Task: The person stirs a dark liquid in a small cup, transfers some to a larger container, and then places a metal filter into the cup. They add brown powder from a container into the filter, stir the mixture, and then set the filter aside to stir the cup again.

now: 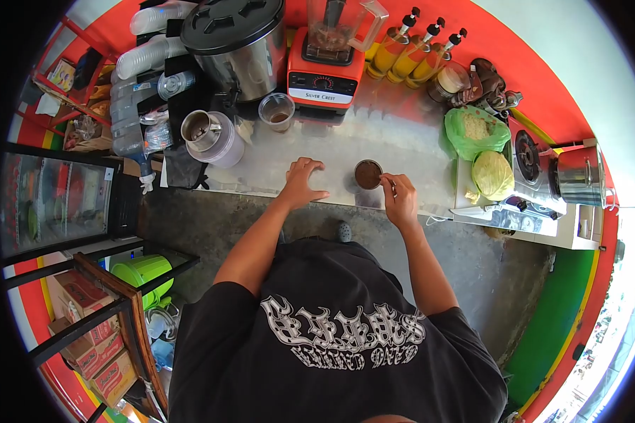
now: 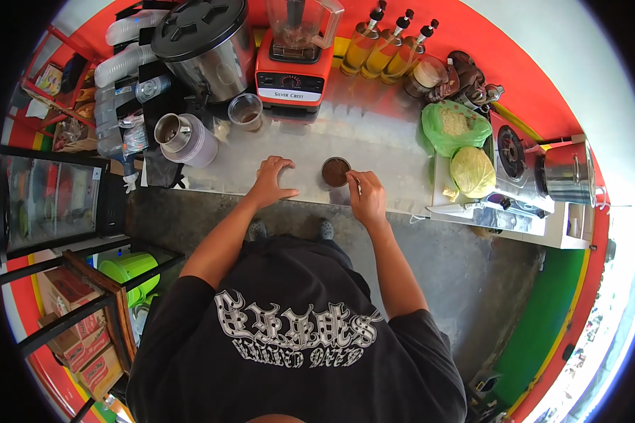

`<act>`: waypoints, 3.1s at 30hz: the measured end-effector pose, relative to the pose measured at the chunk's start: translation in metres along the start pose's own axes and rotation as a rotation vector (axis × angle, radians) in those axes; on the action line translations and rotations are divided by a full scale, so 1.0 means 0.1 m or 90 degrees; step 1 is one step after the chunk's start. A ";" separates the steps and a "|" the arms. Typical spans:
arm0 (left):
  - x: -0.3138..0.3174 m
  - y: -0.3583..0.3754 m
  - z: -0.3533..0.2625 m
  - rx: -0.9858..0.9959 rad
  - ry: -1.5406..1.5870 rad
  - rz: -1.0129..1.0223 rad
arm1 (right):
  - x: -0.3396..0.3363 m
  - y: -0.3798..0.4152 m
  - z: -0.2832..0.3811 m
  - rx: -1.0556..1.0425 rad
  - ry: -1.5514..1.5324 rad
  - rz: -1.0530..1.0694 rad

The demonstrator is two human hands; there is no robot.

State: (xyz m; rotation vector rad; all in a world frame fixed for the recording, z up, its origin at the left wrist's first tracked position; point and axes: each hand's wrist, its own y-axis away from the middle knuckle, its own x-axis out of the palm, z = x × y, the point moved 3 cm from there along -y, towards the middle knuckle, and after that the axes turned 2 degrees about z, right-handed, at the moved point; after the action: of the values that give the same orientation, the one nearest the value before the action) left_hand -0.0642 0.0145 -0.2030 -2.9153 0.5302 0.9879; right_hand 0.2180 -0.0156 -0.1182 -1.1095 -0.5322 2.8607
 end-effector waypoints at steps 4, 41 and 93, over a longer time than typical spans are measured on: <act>-0.05 -0.14 -0.23 0.009 0.106 0.026 | -0.04 -0.01 0.05 0.089 -0.057 0.003; 0.09 -0.47 -1.08 0.129 -0.221 0.072 | 0.03 -0.03 -0.01 0.052 -0.056 0.008; 0.11 -0.39 -0.88 0.110 -0.118 0.028 | -0.44 -0.14 0.44 -0.063 -0.009 -0.085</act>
State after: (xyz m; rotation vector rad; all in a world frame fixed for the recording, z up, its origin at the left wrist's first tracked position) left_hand 0.0083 0.0371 -0.1427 -2.6392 0.6365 1.1413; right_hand 0.2209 -0.0222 -0.0546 -1.0237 -0.7279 2.7563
